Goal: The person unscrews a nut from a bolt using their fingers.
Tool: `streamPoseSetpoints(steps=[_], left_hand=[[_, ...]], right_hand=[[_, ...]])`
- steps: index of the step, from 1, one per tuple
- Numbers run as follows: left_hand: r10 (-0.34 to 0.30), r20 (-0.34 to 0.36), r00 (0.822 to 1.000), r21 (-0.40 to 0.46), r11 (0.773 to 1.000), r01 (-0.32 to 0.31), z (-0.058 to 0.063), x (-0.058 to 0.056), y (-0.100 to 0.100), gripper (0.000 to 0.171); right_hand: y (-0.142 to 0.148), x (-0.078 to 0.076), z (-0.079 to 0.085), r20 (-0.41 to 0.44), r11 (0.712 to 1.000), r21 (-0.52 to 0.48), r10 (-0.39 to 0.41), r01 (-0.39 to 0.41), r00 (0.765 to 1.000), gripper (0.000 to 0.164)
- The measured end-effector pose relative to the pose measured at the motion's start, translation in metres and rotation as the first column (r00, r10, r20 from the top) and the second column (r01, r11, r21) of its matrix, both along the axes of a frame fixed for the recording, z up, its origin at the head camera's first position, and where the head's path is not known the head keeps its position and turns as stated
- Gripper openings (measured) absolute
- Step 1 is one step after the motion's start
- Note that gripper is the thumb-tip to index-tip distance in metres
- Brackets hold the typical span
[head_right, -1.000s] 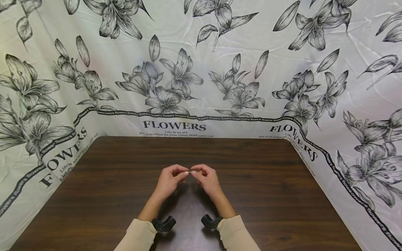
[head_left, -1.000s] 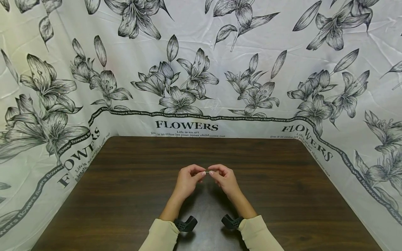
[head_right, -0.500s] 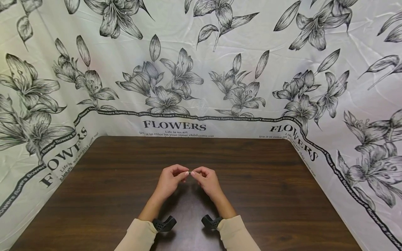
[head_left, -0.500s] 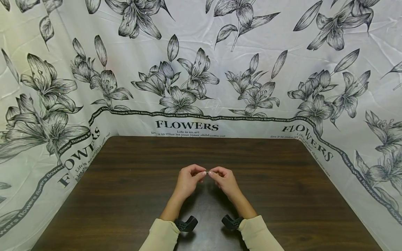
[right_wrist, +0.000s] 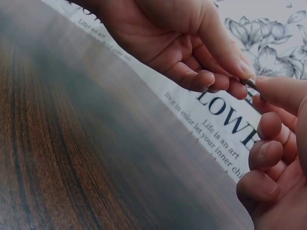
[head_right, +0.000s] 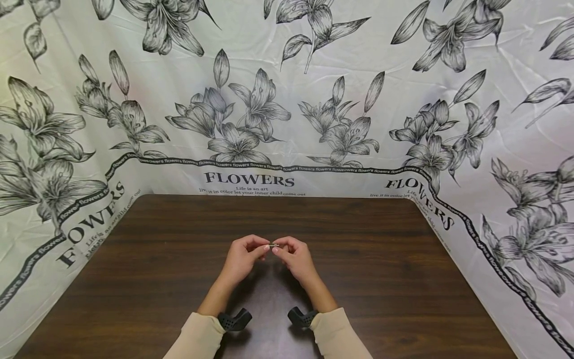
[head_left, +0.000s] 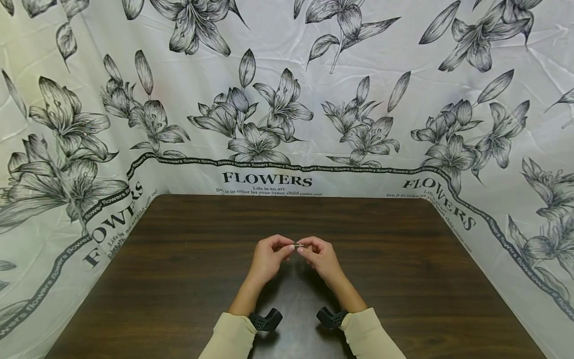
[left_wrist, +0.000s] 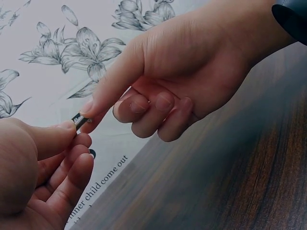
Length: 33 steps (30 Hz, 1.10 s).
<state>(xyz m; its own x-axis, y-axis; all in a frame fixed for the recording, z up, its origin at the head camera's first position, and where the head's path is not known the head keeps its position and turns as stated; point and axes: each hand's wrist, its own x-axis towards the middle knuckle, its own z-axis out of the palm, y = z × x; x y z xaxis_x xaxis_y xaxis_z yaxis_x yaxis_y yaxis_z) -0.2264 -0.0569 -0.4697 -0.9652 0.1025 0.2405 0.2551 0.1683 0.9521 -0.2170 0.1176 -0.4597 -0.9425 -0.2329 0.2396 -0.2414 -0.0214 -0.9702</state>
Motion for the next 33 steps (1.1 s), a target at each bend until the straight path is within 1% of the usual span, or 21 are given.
streamPoseSetpoints(steps=[9,25,33], left_hand=[[-0.005,0.021,1.0,0.008,1.0,0.005,0.0002,-0.001,-0.0001,0.005],[-0.005,0.03,1.0,0.016,1.0,0.005,0.0004,-0.0013,-0.0006,0.005],[-0.001,0.021,1.0,-0.009,1.0,0.001,0.0004,-0.0009,-0.0012,0.005]], right_hand=[[0.0006,0.0005,-0.0001,-0.055,1.0,0.005,0.011,-0.011,0.998,0.018],[0.0006,-0.0007,-0.001,-0.036,1.0,-0.012,0.018,-0.018,0.999,0.019],[0.001,-0.0002,-0.0008,-0.043,1.0,-0.015,0.024,-0.025,0.999,0.019]])
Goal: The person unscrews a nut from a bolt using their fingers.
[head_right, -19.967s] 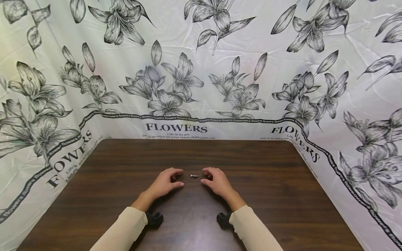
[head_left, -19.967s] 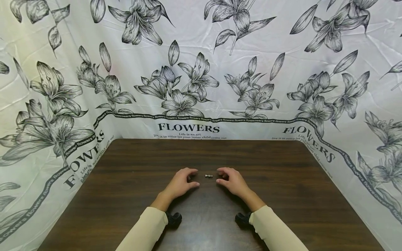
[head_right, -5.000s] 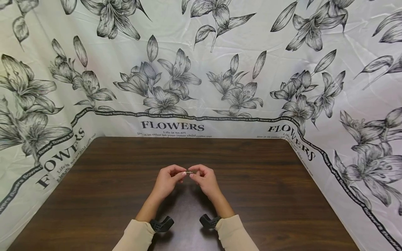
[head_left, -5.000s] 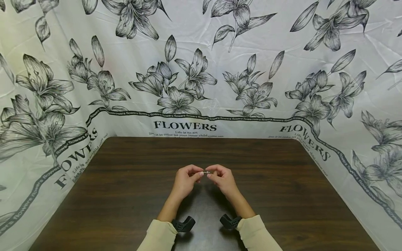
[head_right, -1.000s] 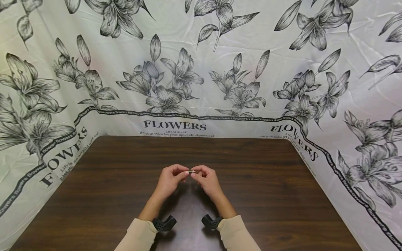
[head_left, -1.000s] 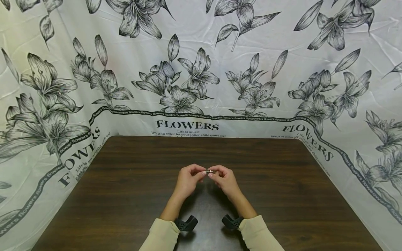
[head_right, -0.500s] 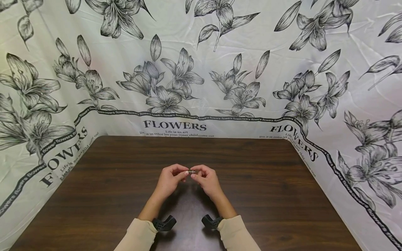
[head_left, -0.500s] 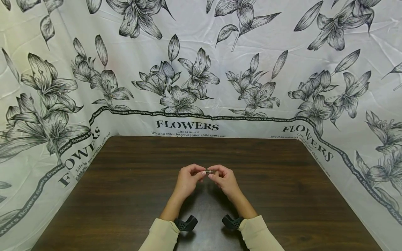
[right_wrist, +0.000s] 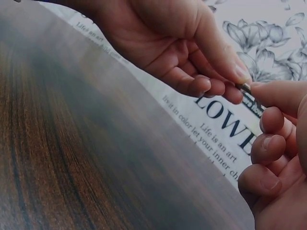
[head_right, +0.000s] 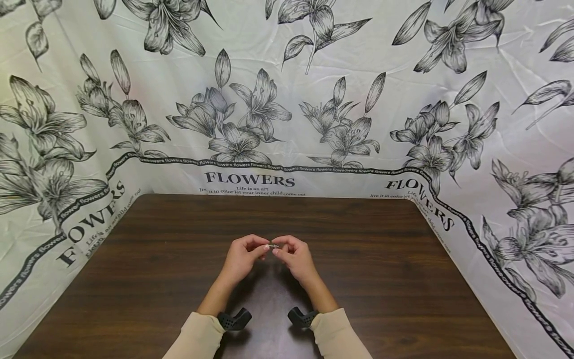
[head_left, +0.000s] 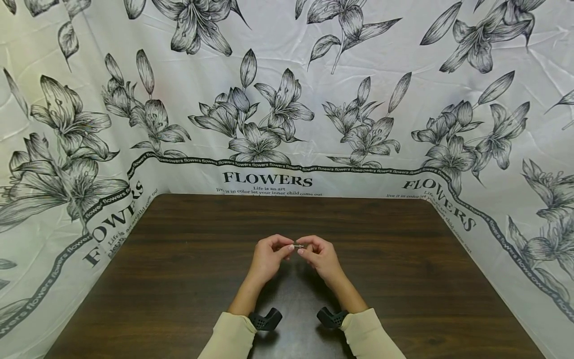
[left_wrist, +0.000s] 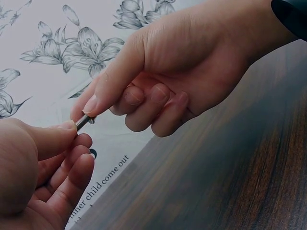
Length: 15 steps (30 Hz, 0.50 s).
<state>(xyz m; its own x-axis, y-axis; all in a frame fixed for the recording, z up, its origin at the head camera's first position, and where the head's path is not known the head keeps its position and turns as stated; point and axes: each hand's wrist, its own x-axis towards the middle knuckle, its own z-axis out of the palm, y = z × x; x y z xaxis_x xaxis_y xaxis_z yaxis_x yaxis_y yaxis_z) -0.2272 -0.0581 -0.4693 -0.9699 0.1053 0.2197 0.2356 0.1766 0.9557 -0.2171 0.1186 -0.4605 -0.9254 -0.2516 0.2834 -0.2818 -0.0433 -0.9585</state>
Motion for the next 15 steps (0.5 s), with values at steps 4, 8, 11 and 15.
streamPoseSetpoints(steps=[4,8,11,15], left_hand=[[-0.002,0.002,1.0,0.001,1.0,0.002,0.0007,0.0001,0.0003,0.005],[-0.001,-0.005,1.0,0.001,1.0,0.001,0.0014,0.0003,0.0006,0.005],[-0.003,-0.018,1.0,-0.002,1.0,0.003,0.0013,0.0007,0.0006,0.006],[-0.01,-0.03,1.0,-0.002,1.0,0.01,-0.0001,0.0007,0.0006,0.005]], right_hand=[[-0.0002,0.0005,0.001,-0.014,1.0,-0.004,0.003,-0.003,1.0,0.019],[-0.0006,0.0012,0.0032,-0.025,1.0,-0.015,0.003,-0.004,1.0,0.021],[-0.0007,0.002,0.0048,-0.012,1.0,-0.014,-0.007,0.007,1.0,0.024],[-0.001,0.0026,0.0052,0.041,0.999,0.024,-0.04,0.039,0.998,0.022]])
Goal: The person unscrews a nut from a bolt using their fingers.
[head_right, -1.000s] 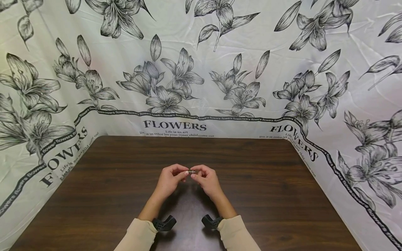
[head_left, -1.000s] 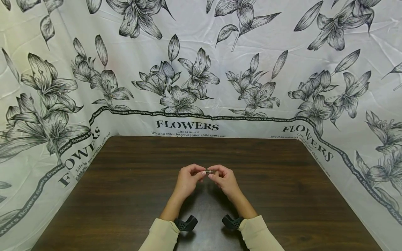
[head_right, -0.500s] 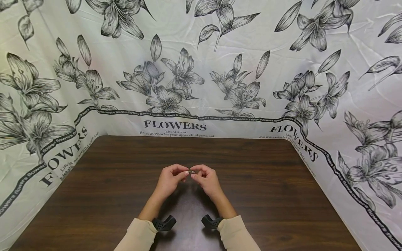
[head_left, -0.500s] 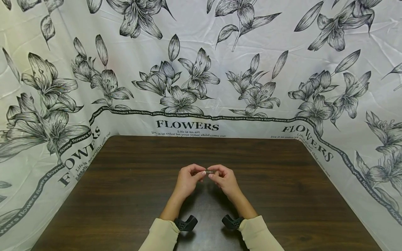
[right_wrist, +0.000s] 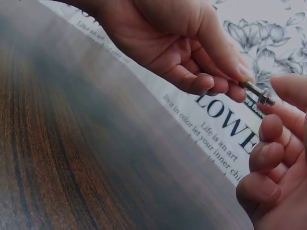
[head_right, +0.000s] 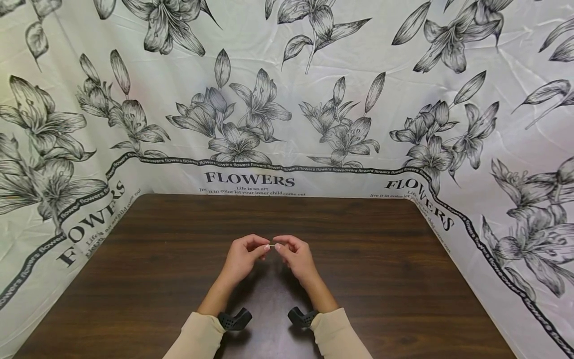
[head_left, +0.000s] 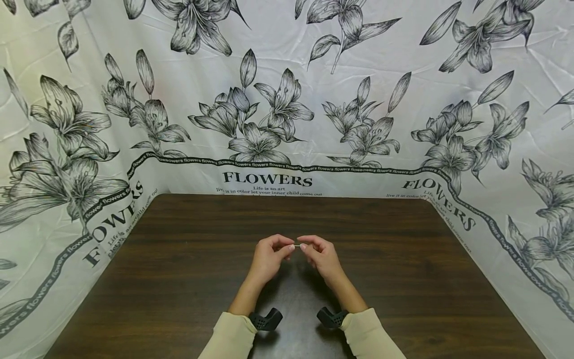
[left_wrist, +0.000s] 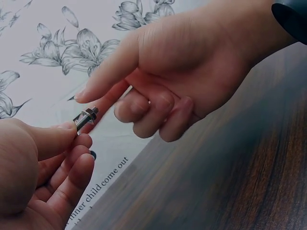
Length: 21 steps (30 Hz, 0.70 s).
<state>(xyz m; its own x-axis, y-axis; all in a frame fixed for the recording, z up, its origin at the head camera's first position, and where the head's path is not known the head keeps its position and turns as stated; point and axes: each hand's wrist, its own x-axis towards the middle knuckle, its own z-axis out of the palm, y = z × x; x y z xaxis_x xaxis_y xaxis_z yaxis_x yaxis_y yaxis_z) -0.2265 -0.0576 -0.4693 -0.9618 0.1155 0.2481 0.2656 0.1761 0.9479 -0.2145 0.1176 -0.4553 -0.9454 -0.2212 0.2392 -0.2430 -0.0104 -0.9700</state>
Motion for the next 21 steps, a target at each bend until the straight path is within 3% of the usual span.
streamPoseSetpoints(steps=[9,17,21], left_hand=[[-0.012,0.009,1.0,0.02,1.0,0.012,0.002,0.002,0.001,0.011],[-0.026,-0.001,1.0,0.017,1.0,0.026,0.035,0.022,0.002,0.006],[-0.031,-0.007,0.999,0.016,0.999,0.031,0.016,0.01,0.001,0.009]], right_hand=[[0.0,0.0,-0.001,0.104,0.996,0.074,-0.051,0.043,0.993,0.024],[0.0,0.001,0.0,0.097,0.997,0.065,-0.047,0.041,0.994,0.025],[0.0,0.001,-0.001,0.092,0.996,0.073,-0.052,0.046,0.994,0.022]])
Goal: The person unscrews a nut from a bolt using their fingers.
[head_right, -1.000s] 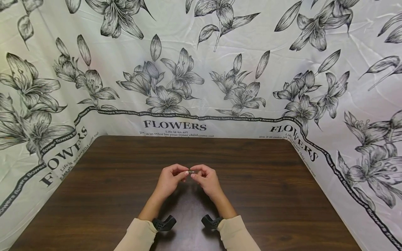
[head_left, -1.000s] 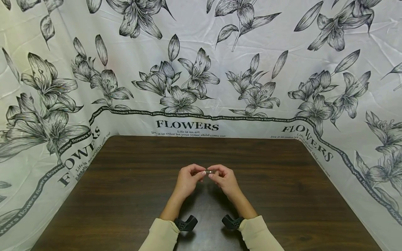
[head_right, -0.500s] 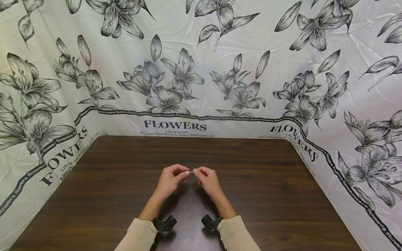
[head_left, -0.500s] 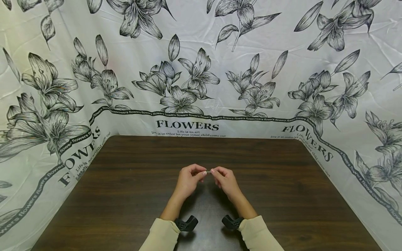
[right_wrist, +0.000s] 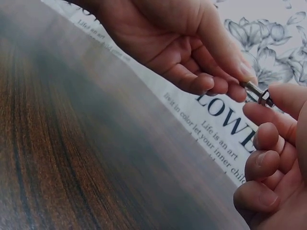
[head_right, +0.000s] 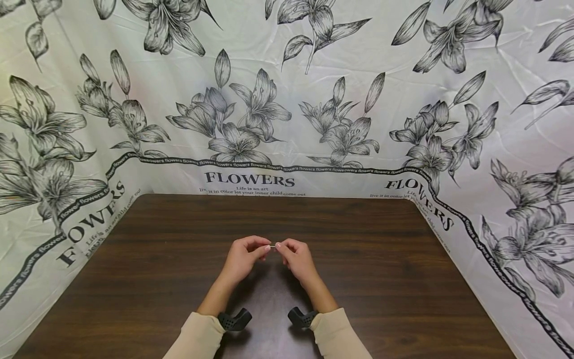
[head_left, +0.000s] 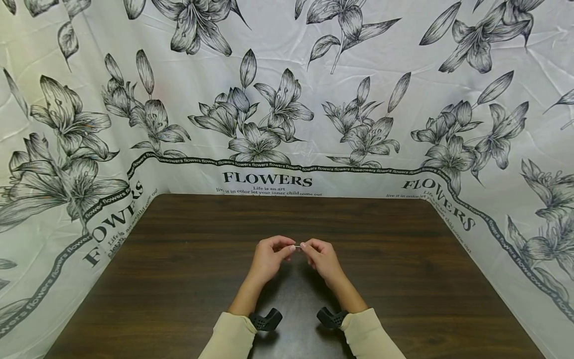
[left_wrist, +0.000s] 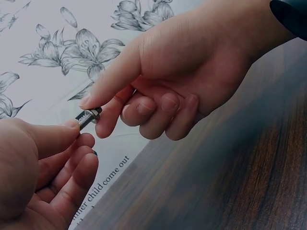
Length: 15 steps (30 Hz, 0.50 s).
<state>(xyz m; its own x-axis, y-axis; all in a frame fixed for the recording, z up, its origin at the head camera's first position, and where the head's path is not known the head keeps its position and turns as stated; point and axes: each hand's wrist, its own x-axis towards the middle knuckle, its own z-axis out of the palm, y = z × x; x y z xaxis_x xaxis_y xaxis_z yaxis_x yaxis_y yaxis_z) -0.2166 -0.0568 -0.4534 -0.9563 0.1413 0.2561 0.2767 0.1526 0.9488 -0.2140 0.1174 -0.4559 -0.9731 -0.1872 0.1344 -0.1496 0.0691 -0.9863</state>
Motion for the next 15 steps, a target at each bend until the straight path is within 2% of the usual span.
streamPoseSetpoints(steps=[3,15], left_hand=[[-0.006,-0.002,1.0,-0.01,1.0,0.006,-0.017,-0.01,-0.001,0.014],[0.013,-0.013,1.0,-0.033,0.999,-0.013,-0.018,-0.01,-0.001,0.012]], right_hand=[[0.0,0.0,-0.001,-0.001,1.0,0.007,-0.005,0.005,1.0,0.023],[0.001,-0.001,-0.001,-0.028,1.0,-0.013,0.007,-0.008,1.0,0.019]])
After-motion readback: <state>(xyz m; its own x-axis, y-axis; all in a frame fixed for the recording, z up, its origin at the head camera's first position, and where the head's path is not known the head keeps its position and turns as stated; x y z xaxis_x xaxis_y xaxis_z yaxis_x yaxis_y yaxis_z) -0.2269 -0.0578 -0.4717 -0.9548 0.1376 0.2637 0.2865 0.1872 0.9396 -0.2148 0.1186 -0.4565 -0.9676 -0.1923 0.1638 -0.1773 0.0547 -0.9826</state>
